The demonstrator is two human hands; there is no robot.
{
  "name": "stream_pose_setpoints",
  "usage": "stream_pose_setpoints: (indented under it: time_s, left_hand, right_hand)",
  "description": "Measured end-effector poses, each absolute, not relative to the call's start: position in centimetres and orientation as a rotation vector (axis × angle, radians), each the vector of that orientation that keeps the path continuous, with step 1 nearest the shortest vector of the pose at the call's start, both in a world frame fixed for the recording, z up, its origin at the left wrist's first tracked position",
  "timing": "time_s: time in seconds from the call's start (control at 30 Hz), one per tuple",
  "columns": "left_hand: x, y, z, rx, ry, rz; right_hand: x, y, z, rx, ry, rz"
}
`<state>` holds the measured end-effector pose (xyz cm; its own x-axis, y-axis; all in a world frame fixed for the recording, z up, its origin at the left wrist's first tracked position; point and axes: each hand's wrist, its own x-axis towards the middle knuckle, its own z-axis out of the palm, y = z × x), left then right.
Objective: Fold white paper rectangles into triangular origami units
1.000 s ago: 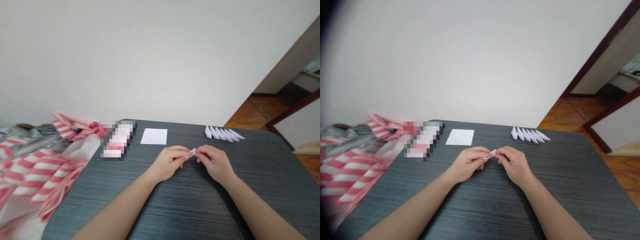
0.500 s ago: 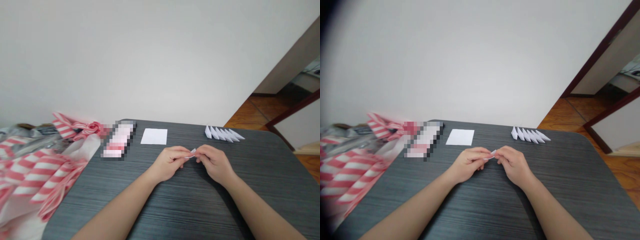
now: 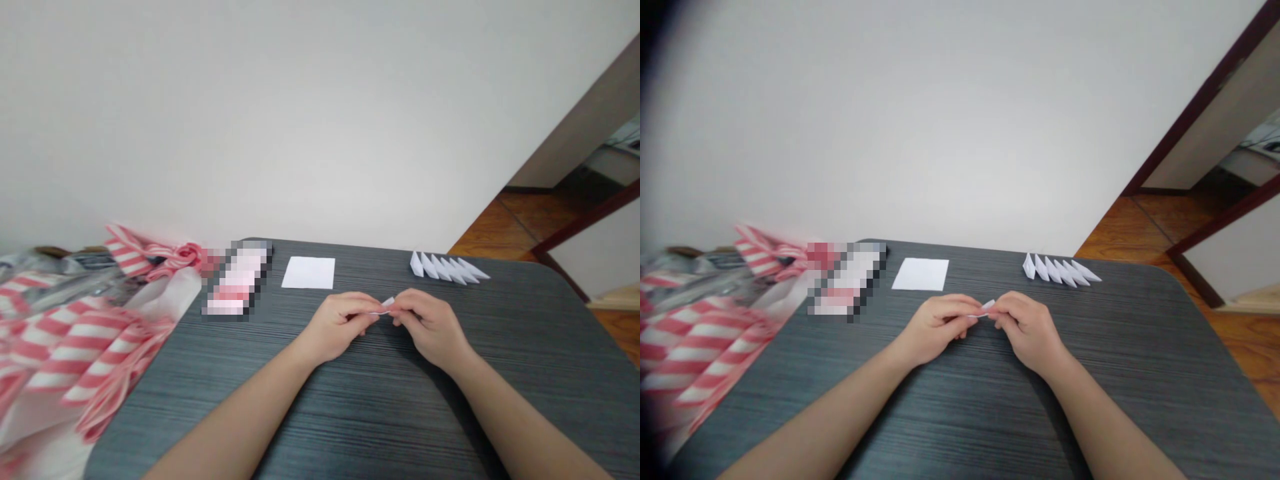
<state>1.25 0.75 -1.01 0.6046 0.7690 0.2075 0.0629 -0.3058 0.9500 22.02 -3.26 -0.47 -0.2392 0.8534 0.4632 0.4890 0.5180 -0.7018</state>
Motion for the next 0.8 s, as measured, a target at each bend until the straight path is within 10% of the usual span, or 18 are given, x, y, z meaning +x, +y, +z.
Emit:
stream_pose_setpoints:
  time_s: [0.8]
  left_hand:
    - [1.26,0.67,-0.79,1.766,0.721,0.853]
  right_hand:
    - [22.18,-3.34,-1.04,-1.225,-1.816,0.524]
